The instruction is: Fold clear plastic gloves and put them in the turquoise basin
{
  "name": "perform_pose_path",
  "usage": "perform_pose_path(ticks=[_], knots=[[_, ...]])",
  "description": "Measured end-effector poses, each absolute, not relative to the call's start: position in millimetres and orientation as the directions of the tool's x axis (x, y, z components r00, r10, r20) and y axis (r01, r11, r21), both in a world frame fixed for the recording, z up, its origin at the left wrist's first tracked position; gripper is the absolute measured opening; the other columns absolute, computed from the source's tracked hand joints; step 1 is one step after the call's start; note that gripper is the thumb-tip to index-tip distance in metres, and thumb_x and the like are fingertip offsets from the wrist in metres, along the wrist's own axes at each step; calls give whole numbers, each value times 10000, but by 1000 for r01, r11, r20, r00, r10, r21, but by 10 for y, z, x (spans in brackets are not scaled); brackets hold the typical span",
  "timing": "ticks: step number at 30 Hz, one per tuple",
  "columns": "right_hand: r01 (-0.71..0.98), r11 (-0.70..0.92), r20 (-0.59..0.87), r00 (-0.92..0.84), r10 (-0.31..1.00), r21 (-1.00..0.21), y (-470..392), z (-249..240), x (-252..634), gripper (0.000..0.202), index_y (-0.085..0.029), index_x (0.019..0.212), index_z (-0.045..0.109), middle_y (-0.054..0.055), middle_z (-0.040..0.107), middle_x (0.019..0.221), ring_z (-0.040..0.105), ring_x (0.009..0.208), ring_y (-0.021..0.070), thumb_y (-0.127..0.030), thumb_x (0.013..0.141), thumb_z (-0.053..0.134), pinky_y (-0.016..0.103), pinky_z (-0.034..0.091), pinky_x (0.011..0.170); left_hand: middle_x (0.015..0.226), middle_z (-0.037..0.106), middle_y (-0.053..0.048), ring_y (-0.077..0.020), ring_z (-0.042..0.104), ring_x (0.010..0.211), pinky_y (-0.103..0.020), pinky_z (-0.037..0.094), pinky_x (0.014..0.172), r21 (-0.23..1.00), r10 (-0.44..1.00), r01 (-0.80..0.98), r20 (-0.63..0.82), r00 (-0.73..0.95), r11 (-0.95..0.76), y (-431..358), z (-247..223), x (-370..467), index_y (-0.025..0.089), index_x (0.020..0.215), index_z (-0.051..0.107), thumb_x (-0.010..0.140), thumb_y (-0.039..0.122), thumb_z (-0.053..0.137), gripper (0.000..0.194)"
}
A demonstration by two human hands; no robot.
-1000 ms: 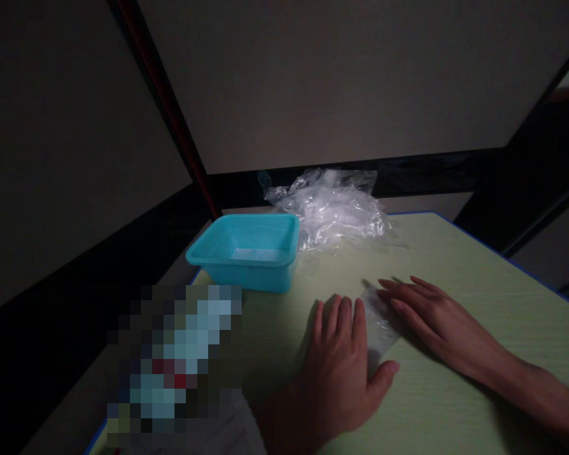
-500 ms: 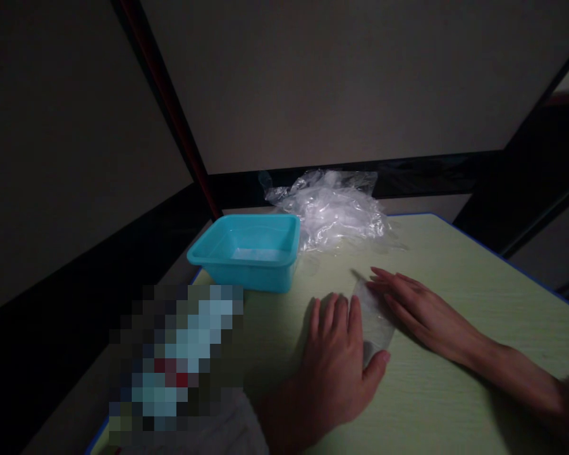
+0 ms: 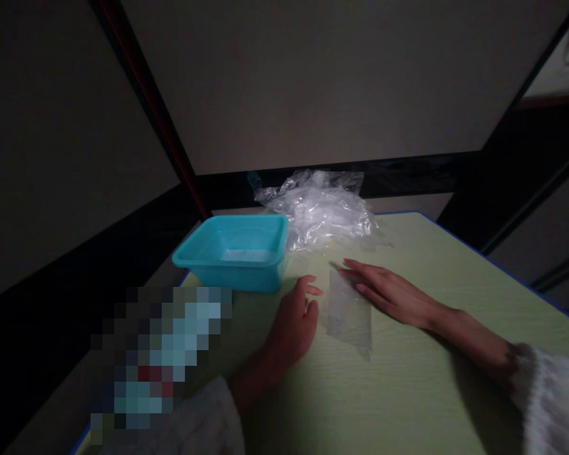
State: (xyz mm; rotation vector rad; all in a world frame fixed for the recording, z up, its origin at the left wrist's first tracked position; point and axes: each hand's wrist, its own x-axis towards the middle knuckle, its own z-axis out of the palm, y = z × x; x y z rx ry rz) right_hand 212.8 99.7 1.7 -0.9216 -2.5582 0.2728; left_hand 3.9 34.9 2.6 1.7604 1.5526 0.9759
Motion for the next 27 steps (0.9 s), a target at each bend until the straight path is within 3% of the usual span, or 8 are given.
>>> perform_pose_path(ticks=[4, 10, 21, 27], knots=[[622, 715, 337, -630, 699, -320, 900, 48, 2137, 425, -145, 1335, 334, 124, 625, 1181, 592, 1061, 241, -274, 930, 314, 439, 493, 880, 926, 688, -34, -171, 624, 906, -314, 445, 867, 838, 988, 525, 151, 36, -147, 352, 42, 6, 170, 1033, 515, 736, 5, 401, 359], [652, 689, 302, -619, 725, -316, 796, 47, 2151, 415, -129, 1311, 371, 113, 668, 1102, 633, 979, 240, -251, 920, 310, 428, 526, 822, 844, 719, -20, -187, 632, 908, -339, 445, 876, 734, 964, 629, 246, 105, -256, 334, 6, 0, 165, 1015, 557, 717, 21, 434, 353], [640, 720, 298, -655, 694, -270, 832, 25, 2149, 402, -158, 1317, 345, 121, 628, 1179, 581, 1085, 246, -189, 916, 338, 527, 383, 985, 863, 732, -42, -216, 662, 890, -475, 353, 1015, 574, 888, 682, 362, 285, -453, 245, 19, 24, 165, 1013, 569, 695, 48, 459, 356], [647, 713, 303, -646, 700, -270, 838, 2, 2151, 376, -153, 1295, 372, 129, 615, 1197, 585, 1078, 246, -219, 927, 330, 512, 410, 965, 886, 730, -46, -212, 659, 911, -476, 348, 1022, 581, 876, 657, 360, 322, -481, 235, 24, 25, 161, 1033, 559, 713, 59, 461, 349]])
